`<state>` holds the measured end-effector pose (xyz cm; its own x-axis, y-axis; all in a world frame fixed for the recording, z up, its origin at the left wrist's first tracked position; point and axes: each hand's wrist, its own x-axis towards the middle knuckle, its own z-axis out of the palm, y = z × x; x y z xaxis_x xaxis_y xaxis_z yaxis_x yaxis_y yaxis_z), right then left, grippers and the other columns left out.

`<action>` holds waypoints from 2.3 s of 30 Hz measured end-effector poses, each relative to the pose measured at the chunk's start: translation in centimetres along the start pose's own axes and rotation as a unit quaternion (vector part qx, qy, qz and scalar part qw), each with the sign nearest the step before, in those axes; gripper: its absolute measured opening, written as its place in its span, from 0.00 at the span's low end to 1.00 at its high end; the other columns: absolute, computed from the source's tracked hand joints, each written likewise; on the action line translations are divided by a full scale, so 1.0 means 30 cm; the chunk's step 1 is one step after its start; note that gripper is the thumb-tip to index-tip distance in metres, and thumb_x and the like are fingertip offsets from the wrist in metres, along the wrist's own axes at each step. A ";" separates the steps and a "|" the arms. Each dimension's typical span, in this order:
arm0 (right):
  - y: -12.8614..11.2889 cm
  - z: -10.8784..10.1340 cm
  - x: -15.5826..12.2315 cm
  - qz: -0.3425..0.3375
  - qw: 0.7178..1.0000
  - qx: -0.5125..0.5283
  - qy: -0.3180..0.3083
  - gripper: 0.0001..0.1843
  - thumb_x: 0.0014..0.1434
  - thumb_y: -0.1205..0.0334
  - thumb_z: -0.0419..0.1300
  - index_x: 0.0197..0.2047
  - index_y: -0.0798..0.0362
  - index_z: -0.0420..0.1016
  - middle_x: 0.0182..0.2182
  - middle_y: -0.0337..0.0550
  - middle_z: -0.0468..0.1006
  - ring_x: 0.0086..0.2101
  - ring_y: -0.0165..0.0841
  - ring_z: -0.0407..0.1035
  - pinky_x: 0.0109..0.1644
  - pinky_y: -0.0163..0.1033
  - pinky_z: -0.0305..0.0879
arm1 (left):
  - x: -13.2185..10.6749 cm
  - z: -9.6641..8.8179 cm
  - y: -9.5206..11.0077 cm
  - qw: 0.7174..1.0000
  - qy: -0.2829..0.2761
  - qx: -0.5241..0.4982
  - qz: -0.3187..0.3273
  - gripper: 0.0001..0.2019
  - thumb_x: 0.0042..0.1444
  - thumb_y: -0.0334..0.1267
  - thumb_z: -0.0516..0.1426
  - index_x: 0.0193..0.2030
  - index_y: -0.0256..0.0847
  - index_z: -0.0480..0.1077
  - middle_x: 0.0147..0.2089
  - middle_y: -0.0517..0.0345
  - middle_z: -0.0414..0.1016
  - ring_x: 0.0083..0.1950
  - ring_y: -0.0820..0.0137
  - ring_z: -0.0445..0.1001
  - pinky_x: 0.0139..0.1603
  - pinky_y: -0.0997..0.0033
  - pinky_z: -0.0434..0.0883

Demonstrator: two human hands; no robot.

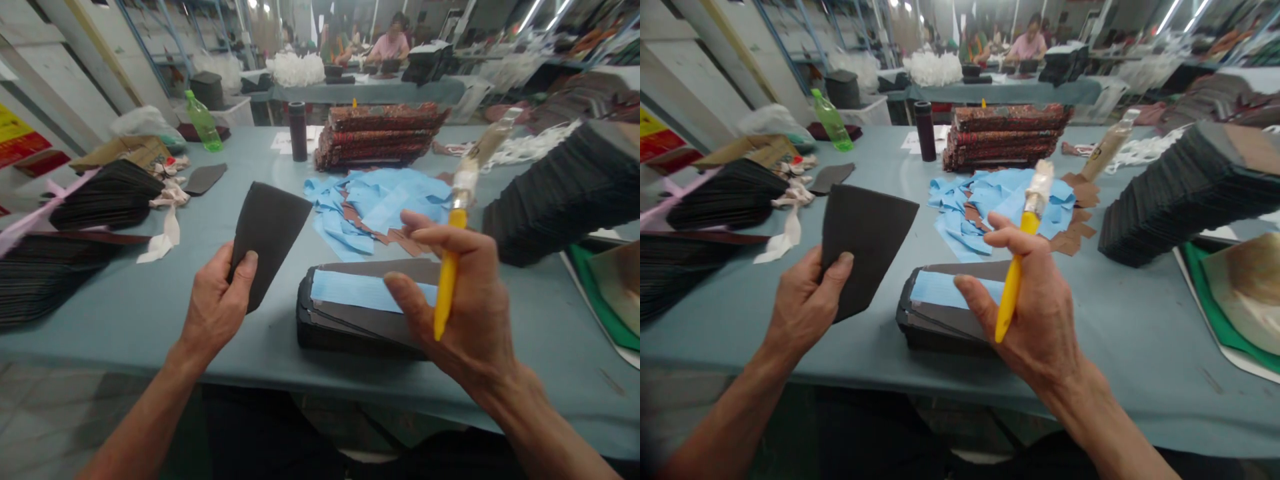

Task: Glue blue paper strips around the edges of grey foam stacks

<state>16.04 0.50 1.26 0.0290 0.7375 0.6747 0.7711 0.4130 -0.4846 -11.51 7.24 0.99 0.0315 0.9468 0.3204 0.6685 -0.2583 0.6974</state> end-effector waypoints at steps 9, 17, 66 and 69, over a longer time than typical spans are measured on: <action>0.130 -0.033 -0.045 0.117 0.970 0.136 0.162 0.18 0.70 0.46 0.65 0.54 0.47 0.70 0.56 0.52 0.83 0.53 0.43 0.81 0.61 0.56 0.76 | 0.001 0.056 0.116 0.951 -0.054 0.064 0.298 0.15 0.75 0.35 0.50 0.62 0.40 0.72 0.56 0.48 0.81 0.59 0.57 0.81 0.62 0.58 0.76; 0.166 -0.070 -0.100 0.195 0.951 0.147 0.190 0.25 0.71 0.36 0.59 0.53 0.50 0.72 0.55 0.53 0.84 0.53 0.43 0.81 0.62 0.57 0.75 | -0.011 0.142 0.204 0.884 -0.066 0.155 0.436 0.17 0.74 0.28 0.49 0.64 0.32 0.69 0.60 0.39 0.81 0.58 0.53 0.81 0.59 0.49 0.78; 0.201 0.050 -0.305 0.125 0.946 0.231 0.188 0.32 0.66 0.35 0.65 0.62 0.43 0.64 0.69 0.55 0.72 0.69 0.49 0.67 0.73 0.65 0.62 | 0.095 0.220 0.145 0.841 -0.376 0.202 0.333 0.70 0.43 0.70 0.72 0.84 0.43 0.41 0.81 0.36 0.56 0.79 0.40 0.60 0.77 0.41 0.63; 0.204 0.054 -0.309 0.156 0.942 0.233 0.184 0.32 0.67 0.33 0.63 0.61 0.44 0.63 0.69 0.58 0.72 0.66 0.49 0.70 0.72 0.65 0.63 | 0.088 0.228 0.146 0.842 -0.369 0.215 0.330 0.67 0.45 0.62 0.73 0.84 0.44 0.42 0.80 0.39 0.58 0.78 0.42 0.62 0.75 0.43 0.65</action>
<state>19.46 -2.93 -8.85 0.4917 0.6627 0.5649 0.3277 0.4602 -0.8251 -3.41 9.91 0.50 0.8481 0.5277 -0.0485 0.5272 -0.8310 0.1773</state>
